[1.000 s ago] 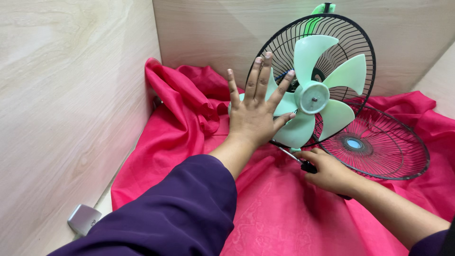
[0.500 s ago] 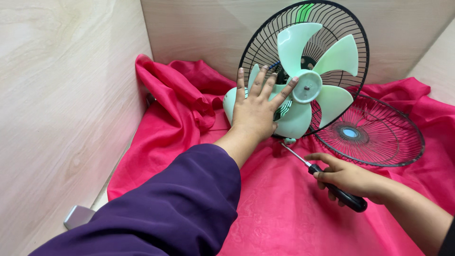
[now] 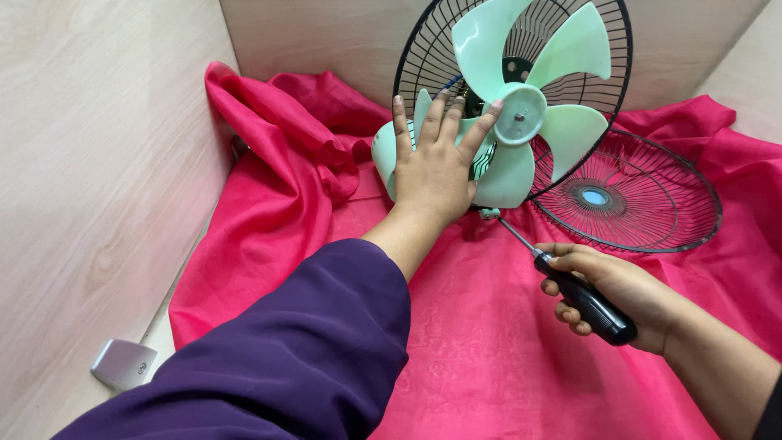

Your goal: The person disassembles a small electric fan by removing the front grille, unscrewing the fan blade hub with a screwdriver, and detaching the blade assembly from the motor. The fan is placed on a pink cloth on a wooden surface.

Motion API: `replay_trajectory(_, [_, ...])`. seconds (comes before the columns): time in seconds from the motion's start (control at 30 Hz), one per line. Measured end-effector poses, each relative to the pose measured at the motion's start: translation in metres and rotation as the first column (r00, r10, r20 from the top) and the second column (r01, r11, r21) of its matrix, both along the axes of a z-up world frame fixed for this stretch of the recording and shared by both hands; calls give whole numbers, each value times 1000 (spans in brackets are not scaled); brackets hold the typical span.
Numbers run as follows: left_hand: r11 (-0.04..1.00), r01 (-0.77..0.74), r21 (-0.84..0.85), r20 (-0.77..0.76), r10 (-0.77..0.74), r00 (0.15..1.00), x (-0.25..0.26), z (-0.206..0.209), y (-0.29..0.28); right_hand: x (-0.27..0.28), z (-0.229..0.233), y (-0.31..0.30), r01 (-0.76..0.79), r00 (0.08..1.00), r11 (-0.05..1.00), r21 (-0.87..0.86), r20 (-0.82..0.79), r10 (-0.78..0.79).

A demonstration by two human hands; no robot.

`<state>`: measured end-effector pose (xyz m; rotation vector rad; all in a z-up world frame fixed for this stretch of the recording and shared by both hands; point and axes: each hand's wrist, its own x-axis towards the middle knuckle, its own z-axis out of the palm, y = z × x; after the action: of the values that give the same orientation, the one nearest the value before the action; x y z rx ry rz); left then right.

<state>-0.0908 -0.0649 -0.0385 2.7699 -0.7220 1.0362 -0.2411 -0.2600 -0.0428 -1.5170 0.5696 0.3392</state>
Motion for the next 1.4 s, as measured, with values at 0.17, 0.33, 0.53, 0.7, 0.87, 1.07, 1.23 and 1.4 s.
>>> replay_trajectory(0.17, [1000,-2,-26,15,2,1000,-3,-8,-3,-6,4,2,19,1000,1000,-11,-1,-19])
replay_trajectory(0.33, [994,73,-79,185,-58,981,-10,-21,-1,-9,8,9,2,1000,999,-33,4,-2])
replay_trajectory(0.53, [927,307,-213,203,-265,943,-30,-48,8,-11,5,15,-11,1000,996,-89,3,11])
replay_trajectory(0.7, [840,419,-344,118,-404,907,-37,-53,0,-11,1,19,-17,999,990,-143,39,23])
replay_trajectory(0.87, [834,56,-549,-397,-320,860,-39,-64,-14,-12,-8,21,-5,998,977,-213,61,19])
replay_trajectory(1.07, [311,-592,-743,-566,-764,310,7,-99,-37,-8,-26,12,-33,996,974,-224,76,51])
replay_trajectory(1.23, [180,-660,-729,-408,-889,208,38,-130,-44,0,-37,4,-60,998,972,-226,-22,56])
replay_trajectory(1.4, [96,-681,-726,-309,-930,199,33,-140,-42,12,-51,5,-113,993,990,-84,-50,109])
